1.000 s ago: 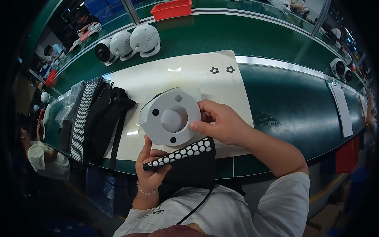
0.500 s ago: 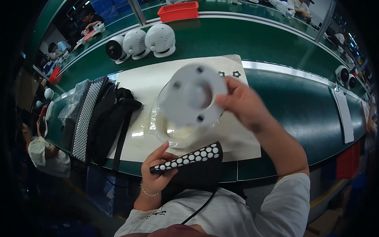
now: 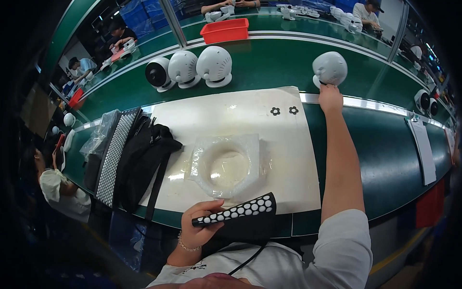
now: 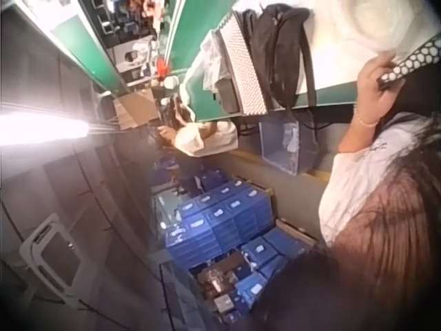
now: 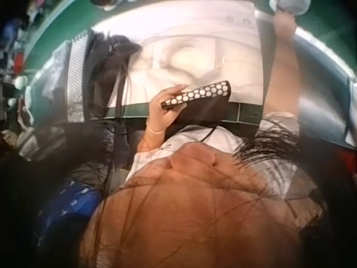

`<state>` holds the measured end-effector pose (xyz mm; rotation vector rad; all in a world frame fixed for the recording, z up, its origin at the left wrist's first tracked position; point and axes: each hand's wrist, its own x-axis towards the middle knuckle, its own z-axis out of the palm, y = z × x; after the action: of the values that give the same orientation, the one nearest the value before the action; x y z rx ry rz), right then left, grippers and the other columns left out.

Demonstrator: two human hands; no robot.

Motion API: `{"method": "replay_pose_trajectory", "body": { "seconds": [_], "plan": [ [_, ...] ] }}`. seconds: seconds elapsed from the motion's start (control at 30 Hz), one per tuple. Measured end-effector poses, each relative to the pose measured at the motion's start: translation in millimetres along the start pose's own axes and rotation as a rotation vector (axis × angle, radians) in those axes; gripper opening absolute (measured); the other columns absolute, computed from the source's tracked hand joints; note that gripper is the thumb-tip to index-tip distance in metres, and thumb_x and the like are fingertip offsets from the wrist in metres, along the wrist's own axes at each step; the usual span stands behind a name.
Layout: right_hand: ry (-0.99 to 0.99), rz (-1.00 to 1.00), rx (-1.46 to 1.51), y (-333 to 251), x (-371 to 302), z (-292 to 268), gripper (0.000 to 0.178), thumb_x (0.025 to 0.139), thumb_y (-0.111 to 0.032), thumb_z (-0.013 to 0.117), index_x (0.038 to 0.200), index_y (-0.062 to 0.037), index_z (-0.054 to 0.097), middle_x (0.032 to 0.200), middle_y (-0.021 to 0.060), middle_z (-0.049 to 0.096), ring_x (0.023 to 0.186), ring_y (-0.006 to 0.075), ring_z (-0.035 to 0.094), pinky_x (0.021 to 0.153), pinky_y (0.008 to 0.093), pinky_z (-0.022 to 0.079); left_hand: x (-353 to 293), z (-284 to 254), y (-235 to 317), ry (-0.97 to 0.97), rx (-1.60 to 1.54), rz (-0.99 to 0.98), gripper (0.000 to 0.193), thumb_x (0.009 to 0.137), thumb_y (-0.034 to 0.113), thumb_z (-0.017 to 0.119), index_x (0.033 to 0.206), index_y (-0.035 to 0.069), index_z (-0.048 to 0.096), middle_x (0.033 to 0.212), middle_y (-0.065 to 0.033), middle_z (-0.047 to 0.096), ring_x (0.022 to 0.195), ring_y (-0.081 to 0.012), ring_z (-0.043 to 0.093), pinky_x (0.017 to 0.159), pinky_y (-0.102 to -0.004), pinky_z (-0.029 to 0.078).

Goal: Assembling internal parts into a circular white plastic housing on a factory production line.

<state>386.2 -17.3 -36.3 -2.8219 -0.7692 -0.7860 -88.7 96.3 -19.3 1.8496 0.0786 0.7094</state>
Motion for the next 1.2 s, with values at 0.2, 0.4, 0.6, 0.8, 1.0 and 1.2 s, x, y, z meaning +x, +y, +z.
{"method": "replay_pose_trajectory", "body": {
  "seconds": [0.2, 0.4, 0.6, 0.8, 1.0, 1.2],
  "plan": [
    [-0.031, -0.187, 0.504, -40, -13, -30, 0.024, 0.08, -0.015, 0.047, 0.099, -0.0073, 0.06, 0.102, 0.0112, 0.058, 0.098, 0.0262, 0.053, 0.085, 0.0372, 0.04, 5, -2, 3, -0.038, 0.035, 0.02, 0.017, 0.061, -0.001, 0.069, 0.074, -0.001, 0.058, 0.101, -0.0118, 0.06, 0.079, -0.0215, 0.061, 0.068, -0.0282, 0.048],
    [-0.41, -0.615, 0.743, -176, -19, -60, 0.033, 0.085, -0.027, 0.046, 0.107, -0.0052, 0.056, 0.116, 0.0115, 0.053, 0.107, 0.0263, 0.048, 0.091, 0.0338, 0.038, 2, -7, 3, -0.049, 0.047, -0.004, 0.016, 0.059, -0.002, 0.07, 0.068, -0.004, 0.057, 0.091, -0.0153, 0.062, 0.078, -0.0221, 0.06, 0.069, -0.0278, 0.047],
    [-0.423, -0.403, 0.628, -258, 3, -39, 0.053, 0.084, -0.04, 0.045, 0.125, -0.0071, 0.041, 0.126, 0.0131, 0.044, 0.12, 0.0288, 0.036, 0.1, 0.0352, 0.026, 4, -7, 4, -0.087, 0.063, 0.038, 0.017, 0.062, 0.001, 0.071, 0.067, -0.001, 0.054, 0.09, -0.0143, 0.062, 0.076, -0.024, 0.061, 0.066, -0.0299, 0.047],
    [-0.241, -0.373, 0.559, -251, 14, -29, 0.039, 0.077, -0.028, 0.06, 0.108, -0.0063, 0.053, 0.112, 0.0131, 0.053, 0.107, 0.0276, 0.048, 0.085, 0.0378, 0.04, 5, -10, 4, -0.104, 0.06, 0.017, 0.015, 0.063, 0.001, 0.069, 0.069, -0.001, 0.055, 0.092, -0.0136, 0.062, 0.074, -0.0243, 0.06, 0.065, -0.0296, 0.047],
    [0.22, -0.358, 0.638, -204, 14, -46, 0.028, 0.068, -0.021, 0.067, 0.089, -0.0052, 0.059, 0.088, 0.0122, 0.055, 0.085, 0.0288, 0.054, 0.07, 0.0385, 0.045, 3, -5, 6, -0.032, -0.005, -0.138, 0.017, 0.063, -0.002, 0.067, 0.078, -0.004, 0.059, 0.094, -0.0156, 0.061, 0.081, -0.0209, 0.06, 0.071, -0.0264, 0.046],
    [-0.263, -0.179, 1.282, -176, -56, -176, 0.025, 0.077, -0.025, 0.064, 0.084, -0.0022, 0.057, 0.07, 0.0046, 0.059, 0.061, 0.0099, 0.053, 0.057, 0.0227, 0.042, -3, -5, -3, -0.025, -0.026, -0.099, 0.036, 0.063, 0.0, 0.069, 0.098, 0.0, 0.057, 0.096, -0.0128, 0.06, 0.088, -0.0238, 0.059, 0.076, -0.0285, 0.046]
  ]
}}
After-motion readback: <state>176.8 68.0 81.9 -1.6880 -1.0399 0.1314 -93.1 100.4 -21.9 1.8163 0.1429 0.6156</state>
